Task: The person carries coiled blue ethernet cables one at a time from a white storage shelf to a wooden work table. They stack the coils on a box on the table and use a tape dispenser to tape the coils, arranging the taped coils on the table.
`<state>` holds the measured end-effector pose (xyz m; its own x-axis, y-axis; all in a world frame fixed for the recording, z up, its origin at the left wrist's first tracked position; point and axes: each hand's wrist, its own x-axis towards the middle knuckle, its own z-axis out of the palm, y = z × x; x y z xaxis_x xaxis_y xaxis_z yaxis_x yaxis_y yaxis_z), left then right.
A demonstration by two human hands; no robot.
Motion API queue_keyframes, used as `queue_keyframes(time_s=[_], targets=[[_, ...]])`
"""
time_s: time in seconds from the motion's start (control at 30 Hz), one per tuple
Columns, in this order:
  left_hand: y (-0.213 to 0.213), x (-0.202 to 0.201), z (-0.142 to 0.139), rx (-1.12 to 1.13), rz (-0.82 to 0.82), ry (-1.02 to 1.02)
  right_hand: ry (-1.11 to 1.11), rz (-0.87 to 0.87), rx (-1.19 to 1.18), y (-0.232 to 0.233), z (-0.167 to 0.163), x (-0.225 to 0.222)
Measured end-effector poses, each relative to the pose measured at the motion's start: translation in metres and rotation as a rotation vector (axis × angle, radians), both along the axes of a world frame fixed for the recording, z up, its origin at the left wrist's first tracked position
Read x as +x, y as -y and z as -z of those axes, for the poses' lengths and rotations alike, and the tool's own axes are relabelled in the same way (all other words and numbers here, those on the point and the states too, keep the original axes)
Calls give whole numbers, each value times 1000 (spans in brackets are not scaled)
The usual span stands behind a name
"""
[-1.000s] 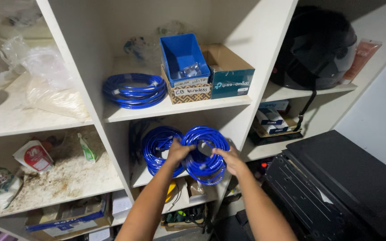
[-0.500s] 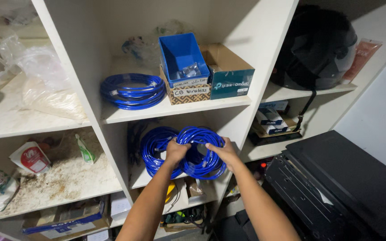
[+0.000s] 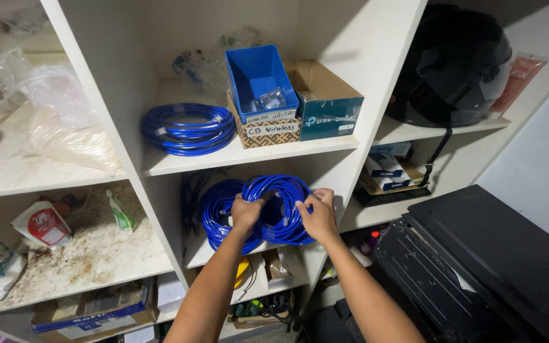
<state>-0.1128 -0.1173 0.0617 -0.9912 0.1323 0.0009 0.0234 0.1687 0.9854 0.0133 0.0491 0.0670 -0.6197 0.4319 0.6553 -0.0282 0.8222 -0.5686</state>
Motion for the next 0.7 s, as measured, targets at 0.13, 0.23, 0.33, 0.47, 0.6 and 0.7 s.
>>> queue_keyframes(time_s=[0.13, 0.23, 0.33, 0.47, 0.6, 0.7], targets=[[1, -4, 2, 16, 65, -51, 56, -34, 86, 6, -8, 3], [-4, -2, 5, 32, 208, -6, 104, 106, 236, 19, -14, 3], [-13, 3, 6, 120, 279, 58, 4, 197, 306, 28, -20, 1], [-15, 1, 4, 109, 229, 90, 10, 242, 325, 24, -31, -2], [-10, -3, 4, 129, 237, 205, 58, 198, 194, 11, -38, -9], [-5, -5, 5, 203, 237, 210, 75, 155, -73, -2, -36, -12]])
